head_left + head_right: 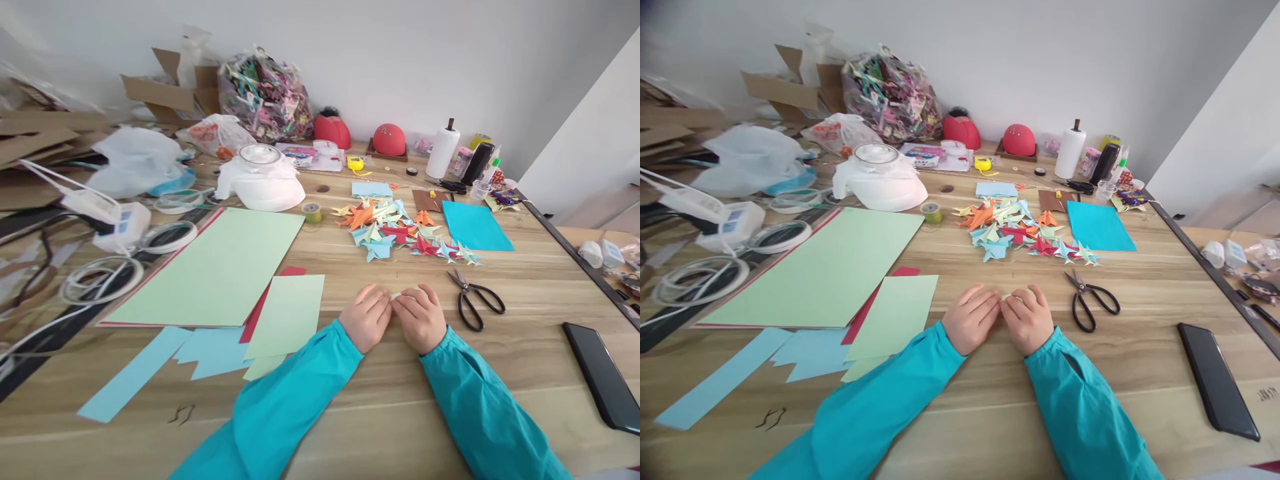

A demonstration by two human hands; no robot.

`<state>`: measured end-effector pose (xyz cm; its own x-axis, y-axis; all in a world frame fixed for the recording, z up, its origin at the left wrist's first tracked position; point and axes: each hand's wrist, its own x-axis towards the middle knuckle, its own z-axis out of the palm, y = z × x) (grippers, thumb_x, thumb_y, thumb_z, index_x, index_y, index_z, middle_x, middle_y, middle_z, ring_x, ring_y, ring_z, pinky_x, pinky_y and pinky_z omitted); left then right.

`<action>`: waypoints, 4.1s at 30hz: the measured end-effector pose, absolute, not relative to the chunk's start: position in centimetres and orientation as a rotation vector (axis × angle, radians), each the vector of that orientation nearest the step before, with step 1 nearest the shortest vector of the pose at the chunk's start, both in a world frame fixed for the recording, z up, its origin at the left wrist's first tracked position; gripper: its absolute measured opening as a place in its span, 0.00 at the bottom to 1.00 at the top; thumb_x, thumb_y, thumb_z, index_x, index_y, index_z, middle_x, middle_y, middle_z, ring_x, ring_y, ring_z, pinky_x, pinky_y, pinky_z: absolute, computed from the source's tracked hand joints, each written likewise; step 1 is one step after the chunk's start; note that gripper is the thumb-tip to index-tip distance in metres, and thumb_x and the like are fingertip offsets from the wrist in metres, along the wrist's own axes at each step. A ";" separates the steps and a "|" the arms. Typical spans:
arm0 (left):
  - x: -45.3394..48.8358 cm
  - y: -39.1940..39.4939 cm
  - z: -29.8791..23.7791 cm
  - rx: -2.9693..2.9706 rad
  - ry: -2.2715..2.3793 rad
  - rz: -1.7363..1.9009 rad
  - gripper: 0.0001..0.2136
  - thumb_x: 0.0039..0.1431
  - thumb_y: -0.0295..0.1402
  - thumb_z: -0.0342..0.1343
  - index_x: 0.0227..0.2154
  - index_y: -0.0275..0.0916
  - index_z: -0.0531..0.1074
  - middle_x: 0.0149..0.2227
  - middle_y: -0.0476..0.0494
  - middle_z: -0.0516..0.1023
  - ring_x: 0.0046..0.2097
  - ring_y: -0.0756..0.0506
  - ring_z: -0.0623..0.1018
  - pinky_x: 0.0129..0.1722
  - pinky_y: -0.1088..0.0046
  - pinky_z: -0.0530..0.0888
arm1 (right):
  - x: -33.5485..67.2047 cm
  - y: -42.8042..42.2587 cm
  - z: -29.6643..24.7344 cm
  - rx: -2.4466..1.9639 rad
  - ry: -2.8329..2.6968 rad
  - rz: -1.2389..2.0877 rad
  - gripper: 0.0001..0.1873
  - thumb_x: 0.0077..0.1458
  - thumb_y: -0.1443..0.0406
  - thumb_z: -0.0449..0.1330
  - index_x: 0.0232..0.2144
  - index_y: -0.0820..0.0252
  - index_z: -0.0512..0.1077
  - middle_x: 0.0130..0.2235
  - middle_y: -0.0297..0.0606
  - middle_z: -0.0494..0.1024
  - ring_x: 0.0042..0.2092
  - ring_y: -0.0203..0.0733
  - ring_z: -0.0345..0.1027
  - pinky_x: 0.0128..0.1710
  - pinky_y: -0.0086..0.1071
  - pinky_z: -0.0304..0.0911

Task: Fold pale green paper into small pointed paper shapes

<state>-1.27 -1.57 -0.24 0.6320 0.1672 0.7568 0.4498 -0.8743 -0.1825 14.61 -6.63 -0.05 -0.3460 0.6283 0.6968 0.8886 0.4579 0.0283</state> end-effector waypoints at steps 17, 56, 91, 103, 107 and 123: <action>-2.9 -0.4 0.3 -2.412 -0.530 -1.133 0.08 0.53 0.21 0.51 0.31 0.36 0.73 0.35 0.45 0.79 0.41 0.43 0.77 0.45 0.59 0.68 | 16.2 -6.5 0.4 -1.464 -1.829 -0.615 0.05 0.49 0.71 0.58 0.27 0.57 0.72 0.30 0.32 0.79 0.37 0.40 0.68 0.46 0.40 0.55; -3.5 0.8 -0.2 -2.498 -0.587 -1.045 0.08 0.53 0.25 0.50 0.32 0.37 0.73 0.36 0.42 0.79 0.40 0.42 0.75 0.43 0.56 0.68 | 15.5 -6.7 0.2 -1.434 -1.902 -0.608 0.09 0.50 0.73 0.57 0.30 0.54 0.72 0.34 0.31 0.78 0.42 0.39 0.67 0.51 0.40 0.50; -1.7 -1.6 0.3 -2.483 -0.537 -1.149 0.09 0.56 0.22 0.47 0.31 0.35 0.73 0.37 0.41 0.78 0.42 0.44 0.75 0.45 0.60 0.68 | 14.3 -7.4 0.8 -1.392 -1.963 -0.579 0.08 0.50 0.70 0.57 0.31 0.53 0.73 0.35 0.33 0.77 0.43 0.40 0.67 0.52 0.41 0.50; -3.8 0.0 1.1 -2.421 -0.795 -1.448 0.07 0.53 0.22 0.51 0.32 0.36 0.73 0.37 0.42 0.79 0.38 0.43 0.77 0.34 0.66 0.70 | 17.0 -6.4 0.3 -1.499 -1.597 -0.521 0.05 0.51 0.70 0.57 0.31 0.58 0.72 0.34 0.38 0.78 0.40 0.45 0.68 0.43 0.41 0.60; -2.8 -0.9 0.5 -2.587 -1.233 -1.932 0.08 0.56 0.29 0.50 0.32 0.37 0.74 0.35 0.42 0.79 0.36 0.46 0.77 0.33 0.71 0.74 | 15.7 -6.7 0.1 -1.453 -1.594 -0.045 0.11 0.53 0.64 0.57 0.40 0.60 0.69 0.38 0.43 0.76 0.42 0.45 0.69 0.42 0.40 0.65; -1.0 -2.2 0.4 -3.031 -2.153 -1.995 0.12 0.49 0.39 0.56 0.30 0.36 0.76 0.31 0.44 0.80 0.33 0.44 0.78 0.31 0.73 0.74 | 14.5 -6.6 0.9 -1.363 -1.004 0.771 0.16 0.47 0.56 0.59 0.18 0.62 0.70 0.19 0.31 0.71 0.23 0.34 0.62 0.25 0.28 0.60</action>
